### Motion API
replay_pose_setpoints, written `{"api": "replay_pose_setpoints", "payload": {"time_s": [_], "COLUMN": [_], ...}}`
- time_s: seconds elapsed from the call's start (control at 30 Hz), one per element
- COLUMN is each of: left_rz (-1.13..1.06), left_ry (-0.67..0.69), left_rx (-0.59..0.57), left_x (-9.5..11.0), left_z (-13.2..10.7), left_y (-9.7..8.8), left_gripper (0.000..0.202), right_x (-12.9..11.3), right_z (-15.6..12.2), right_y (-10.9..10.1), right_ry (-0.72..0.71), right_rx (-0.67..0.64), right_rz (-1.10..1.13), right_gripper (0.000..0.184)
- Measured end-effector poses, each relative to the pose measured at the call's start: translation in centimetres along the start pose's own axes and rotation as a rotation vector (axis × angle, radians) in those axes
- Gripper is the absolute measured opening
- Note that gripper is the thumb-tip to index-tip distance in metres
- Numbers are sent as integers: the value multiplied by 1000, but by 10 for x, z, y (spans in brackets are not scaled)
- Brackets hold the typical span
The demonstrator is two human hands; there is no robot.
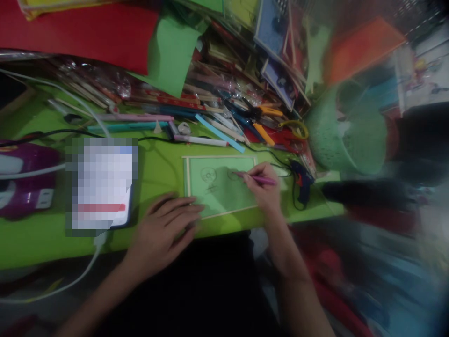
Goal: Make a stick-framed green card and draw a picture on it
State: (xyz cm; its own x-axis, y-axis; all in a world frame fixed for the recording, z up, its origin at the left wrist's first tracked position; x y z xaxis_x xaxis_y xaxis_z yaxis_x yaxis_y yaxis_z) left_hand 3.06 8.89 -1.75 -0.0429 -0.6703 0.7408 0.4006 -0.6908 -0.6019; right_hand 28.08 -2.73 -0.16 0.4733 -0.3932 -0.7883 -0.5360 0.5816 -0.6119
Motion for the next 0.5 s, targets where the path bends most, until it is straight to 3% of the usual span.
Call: {"api": "replay_pose_setpoints", "payload": {"time_s": [0.5], "left_rz": [-25], "left_ry": [-29], "left_rx": [16], "left_x": [1], "left_z": [0], "left_y": [-1], "left_gripper": [18], "right_x": [0], "right_z": [-1], "right_y": [1], "right_ry": [9], "right_rx": [-5], "right_rz": [5], "right_gripper": [16]}}
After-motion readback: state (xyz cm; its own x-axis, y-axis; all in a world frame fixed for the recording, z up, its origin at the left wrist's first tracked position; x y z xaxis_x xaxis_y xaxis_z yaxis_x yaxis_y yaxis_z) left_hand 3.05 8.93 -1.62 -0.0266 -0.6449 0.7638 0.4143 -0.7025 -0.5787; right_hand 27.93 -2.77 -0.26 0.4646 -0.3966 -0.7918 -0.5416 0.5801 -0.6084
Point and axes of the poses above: each hand's wrist, its own z-axis towards the middle knuckle, its own y-axis out of the palm, x = y × z, the point moved 3 cm from there along z, towards the middle knuckle, and after that the axes turned 10 degrees about -z, right-handed, at the moved point
